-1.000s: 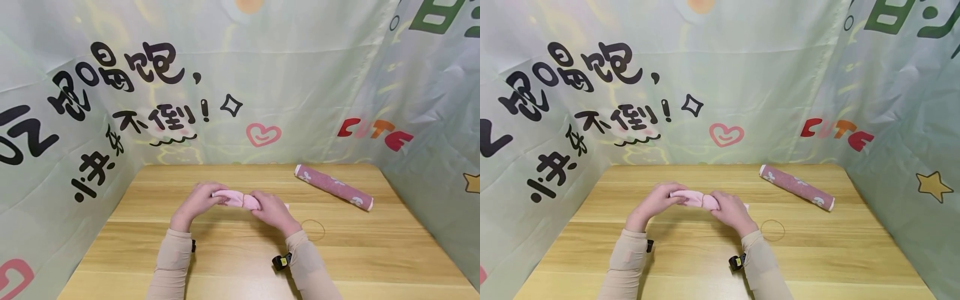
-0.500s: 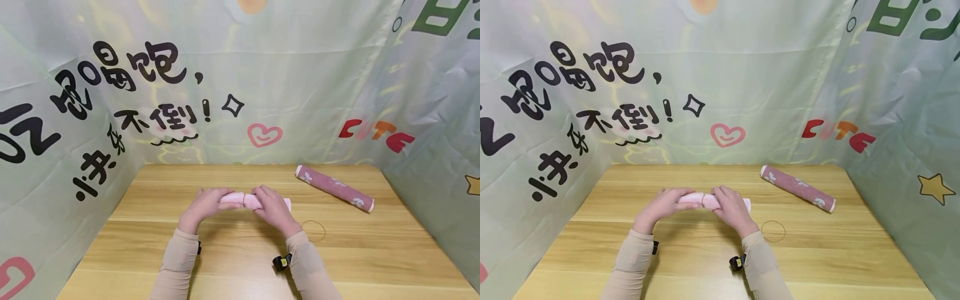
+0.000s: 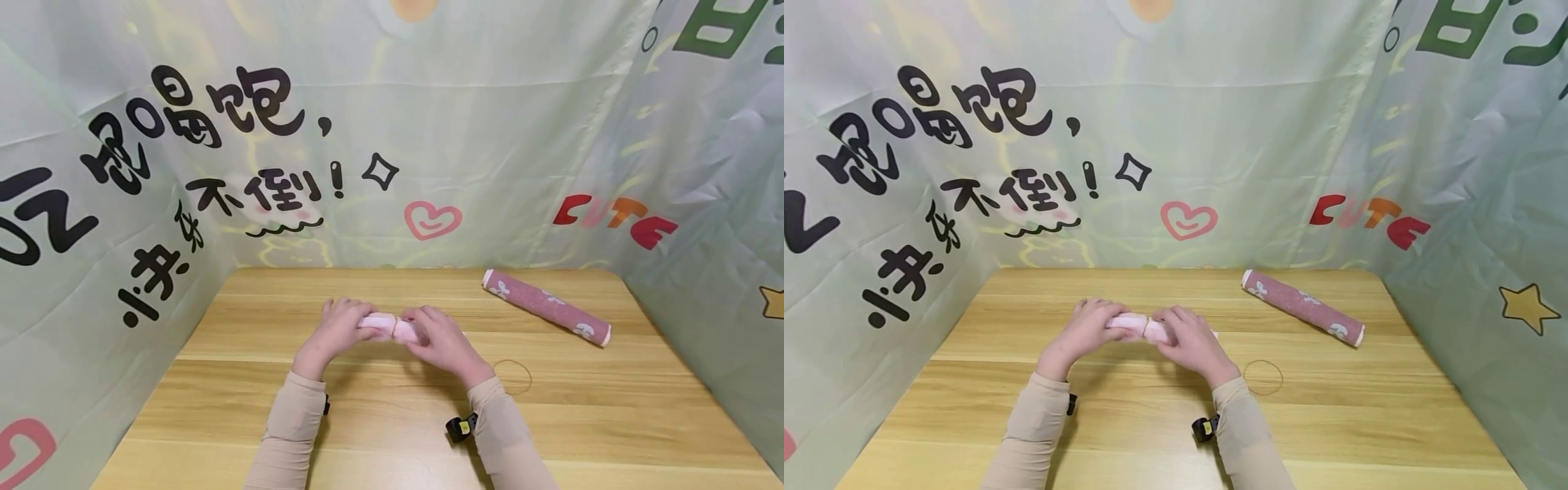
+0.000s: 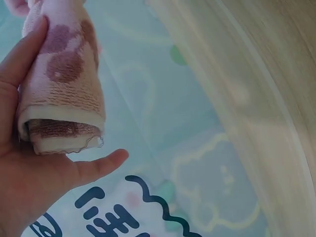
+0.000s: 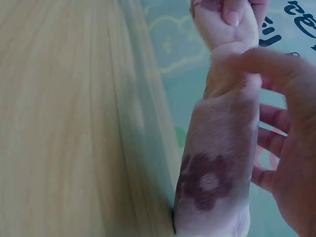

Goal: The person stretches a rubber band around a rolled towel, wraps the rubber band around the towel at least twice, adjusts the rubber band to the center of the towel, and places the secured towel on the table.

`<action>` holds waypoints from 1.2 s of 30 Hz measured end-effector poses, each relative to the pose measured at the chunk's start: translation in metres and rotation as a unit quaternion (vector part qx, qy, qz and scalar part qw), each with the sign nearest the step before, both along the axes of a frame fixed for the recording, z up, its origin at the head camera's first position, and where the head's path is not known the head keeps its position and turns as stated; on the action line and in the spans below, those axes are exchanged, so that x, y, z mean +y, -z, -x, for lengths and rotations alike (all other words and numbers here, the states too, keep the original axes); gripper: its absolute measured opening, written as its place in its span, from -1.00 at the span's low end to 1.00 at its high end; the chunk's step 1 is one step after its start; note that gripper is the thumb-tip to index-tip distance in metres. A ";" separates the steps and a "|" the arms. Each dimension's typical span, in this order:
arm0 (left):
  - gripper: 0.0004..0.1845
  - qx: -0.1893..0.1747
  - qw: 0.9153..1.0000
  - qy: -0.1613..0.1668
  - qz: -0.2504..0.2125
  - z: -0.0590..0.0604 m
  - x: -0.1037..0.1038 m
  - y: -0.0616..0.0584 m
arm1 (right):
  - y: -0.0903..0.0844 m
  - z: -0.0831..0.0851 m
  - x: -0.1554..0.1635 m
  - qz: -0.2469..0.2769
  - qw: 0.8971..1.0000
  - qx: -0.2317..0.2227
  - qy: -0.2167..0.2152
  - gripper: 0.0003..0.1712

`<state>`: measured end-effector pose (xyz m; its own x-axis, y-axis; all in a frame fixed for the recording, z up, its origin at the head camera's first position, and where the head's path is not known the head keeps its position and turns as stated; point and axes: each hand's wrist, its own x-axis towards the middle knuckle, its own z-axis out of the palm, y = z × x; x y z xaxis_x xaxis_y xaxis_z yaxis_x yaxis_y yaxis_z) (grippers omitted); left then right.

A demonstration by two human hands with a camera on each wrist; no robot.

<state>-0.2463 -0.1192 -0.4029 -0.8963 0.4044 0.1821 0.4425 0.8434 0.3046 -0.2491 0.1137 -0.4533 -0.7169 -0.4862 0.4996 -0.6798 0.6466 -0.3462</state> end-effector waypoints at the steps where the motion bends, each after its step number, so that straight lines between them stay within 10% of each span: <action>1: -0.60 0.009 1.000 0.000 0.003 0.000 0.000 0.000 | -0.001 0.000 -0.001 0.009 1.000 0.002 -0.007 -0.57; 14: -0.67 0.083 0.996 0.021 0.018 0.002 0.001 0.003 | 0.002 0.002 -0.011 0.061 0.992 0.109 -0.032 -0.86; 36: -0.66 0.036 0.999 0.023 0.000 0.003 -0.004 0.002 | -0.005 -0.003 -0.003 -0.014 0.999 0.018 -0.044 -0.90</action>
<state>-0.2491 -0.1232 -0.4051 -0.8610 0.4449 0.2464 0.5020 0.8213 0.2711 -0.2461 0.1107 -0.4484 -0.6523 -0.5616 0.5090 -0.7464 0.5927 -0.3026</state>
